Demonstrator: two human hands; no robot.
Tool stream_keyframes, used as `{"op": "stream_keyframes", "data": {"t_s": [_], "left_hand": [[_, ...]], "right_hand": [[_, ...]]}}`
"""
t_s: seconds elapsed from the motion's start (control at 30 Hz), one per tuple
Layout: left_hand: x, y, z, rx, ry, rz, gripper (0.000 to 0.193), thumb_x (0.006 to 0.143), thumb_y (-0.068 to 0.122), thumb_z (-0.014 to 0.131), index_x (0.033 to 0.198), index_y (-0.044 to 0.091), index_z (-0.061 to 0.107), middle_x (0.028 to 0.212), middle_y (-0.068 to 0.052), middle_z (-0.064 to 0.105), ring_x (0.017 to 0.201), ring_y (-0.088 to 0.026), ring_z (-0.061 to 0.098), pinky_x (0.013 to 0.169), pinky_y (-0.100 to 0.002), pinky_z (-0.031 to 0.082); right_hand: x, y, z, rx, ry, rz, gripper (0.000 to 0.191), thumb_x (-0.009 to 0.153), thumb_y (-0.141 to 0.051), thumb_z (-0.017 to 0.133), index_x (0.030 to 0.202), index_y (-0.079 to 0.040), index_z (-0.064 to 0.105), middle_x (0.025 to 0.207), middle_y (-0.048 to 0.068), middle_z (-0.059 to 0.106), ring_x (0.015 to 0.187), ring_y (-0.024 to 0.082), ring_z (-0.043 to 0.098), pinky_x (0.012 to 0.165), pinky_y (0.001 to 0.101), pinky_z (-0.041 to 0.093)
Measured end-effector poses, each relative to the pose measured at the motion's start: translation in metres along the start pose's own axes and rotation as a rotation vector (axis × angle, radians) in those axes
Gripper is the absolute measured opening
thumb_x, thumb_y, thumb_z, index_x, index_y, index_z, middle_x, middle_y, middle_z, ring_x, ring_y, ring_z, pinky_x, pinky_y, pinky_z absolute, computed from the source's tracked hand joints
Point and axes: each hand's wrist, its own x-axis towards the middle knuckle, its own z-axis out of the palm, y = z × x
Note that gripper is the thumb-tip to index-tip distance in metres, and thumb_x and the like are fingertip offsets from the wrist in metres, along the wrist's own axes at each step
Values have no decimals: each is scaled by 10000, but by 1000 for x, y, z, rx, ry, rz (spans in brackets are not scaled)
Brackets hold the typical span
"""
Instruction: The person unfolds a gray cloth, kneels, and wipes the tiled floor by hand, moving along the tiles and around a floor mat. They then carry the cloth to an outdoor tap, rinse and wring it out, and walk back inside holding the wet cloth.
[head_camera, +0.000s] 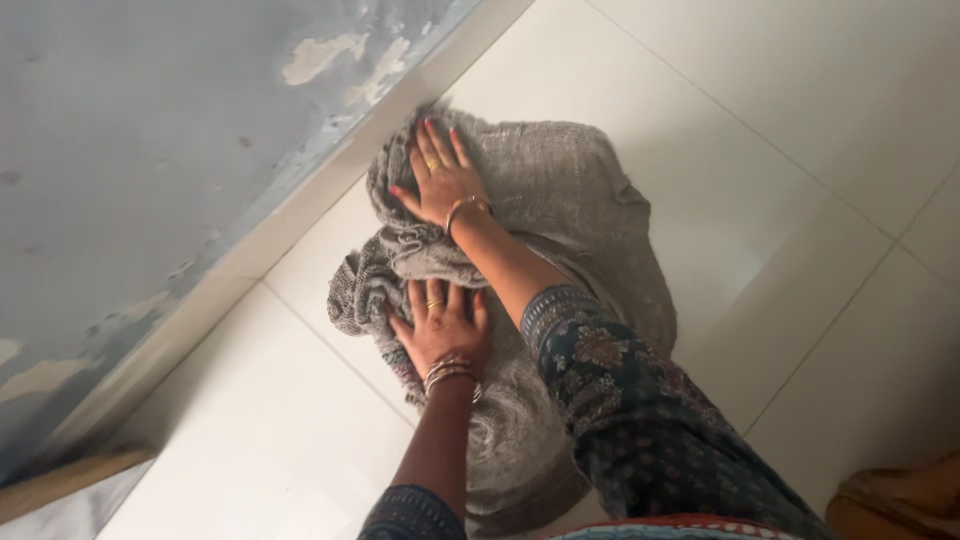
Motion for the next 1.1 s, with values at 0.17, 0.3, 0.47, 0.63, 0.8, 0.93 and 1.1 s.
{"op": "stream_keyframes", "data": {"t_s": [0.17, 0.3, 0.47, 0.63, 0.8, 0.93, 1.1], "left_hand": [[-43, -69, 8, 66, -6, -6, 581, 958, 565, 378, 1431, 258, 517, 1586, -29, 391, 1528, -244, 179, 1166, -718, -12], [-109, -122, 14, 171, -49, 91, 511, 1002, 555, 423, 1369, 238, 589, 1550, -34, 463, 1550, -265, 200, 1190, -719, -24], [-185, -209, 12, 77, 62, 403, 547, 941, 560, 519, 1365, 226, 610, 1530, -38, 476, 1504, -286, 269, 1185, -724, 32], [-174, -309, -12, 193, -44, 451, 680, 913, 647, 534, 1479, 274, 487, 1583, -82, 377, 1520, -307, 248, 1228, -599, 118], [-161, -371, -36, 264, -150, 412, 733, 924, 670, 498, 1552, 331, 331, 1629, -150, 267, 1504, -333, 222, 1226, -503, 118], [-150, -402, -37, 257, -89, 536, 789, 888, 702, 506, 1555, 322, 325, 1616, -190, 285, 1499, -339, 243, 1224, -503, 125], [-147, -422, -15, 69, 91, 543, 844, 800, 707, 594, 1448, 178, 485, 1534, -271, 381, 1455, -382, 318, 1213, -539, 139]], "right_hand": [[-47, -65, 10, -13, 83, -199, 842, 989, -697, 156, 1593, -133, 319, 1717, 50, 69, 1577, 220, 0, 1262, 459, -37], [-114, -107, 29, -55, 223, -292, 787, 1016, -662, 248, 1580, -123, 350, 1713, 37, 141, 1583, 191, 55, 1283, 445, 12], [-250, -108, 30, 131, 64, -470, 659, 953, -488, 627, 1459, -84, 503, 1642, 45, 371, 1551, 248, 260, 1270, 496, 220], [-313, -37, 42, 260, 348, 398, 606, 1035, -410, 529, 1543, -80, 493, 1591, 221, 421, 1487, 423, 356, 1232, 616, 215], [-241, -41, 64, 485, 0, 598, 791, 1048, -639, 277, 1566, -44, 344, 1732, 201, 59, 1623, 356, -45, 1267, 592, -49], [-143, -110, 40, 490, -161, 698, 888, 926, -719, 160, 1634, -191, 72, 1728, 86, -10, 1584, 288, -62, 1201, 677, -86], [-78, -234, 22, 211, -154, 291, 883, 942, -768, 246, 1636, -226, 188, 1723, 126, 37, 1562, 368, -25, 1164, 721, -41]]}}
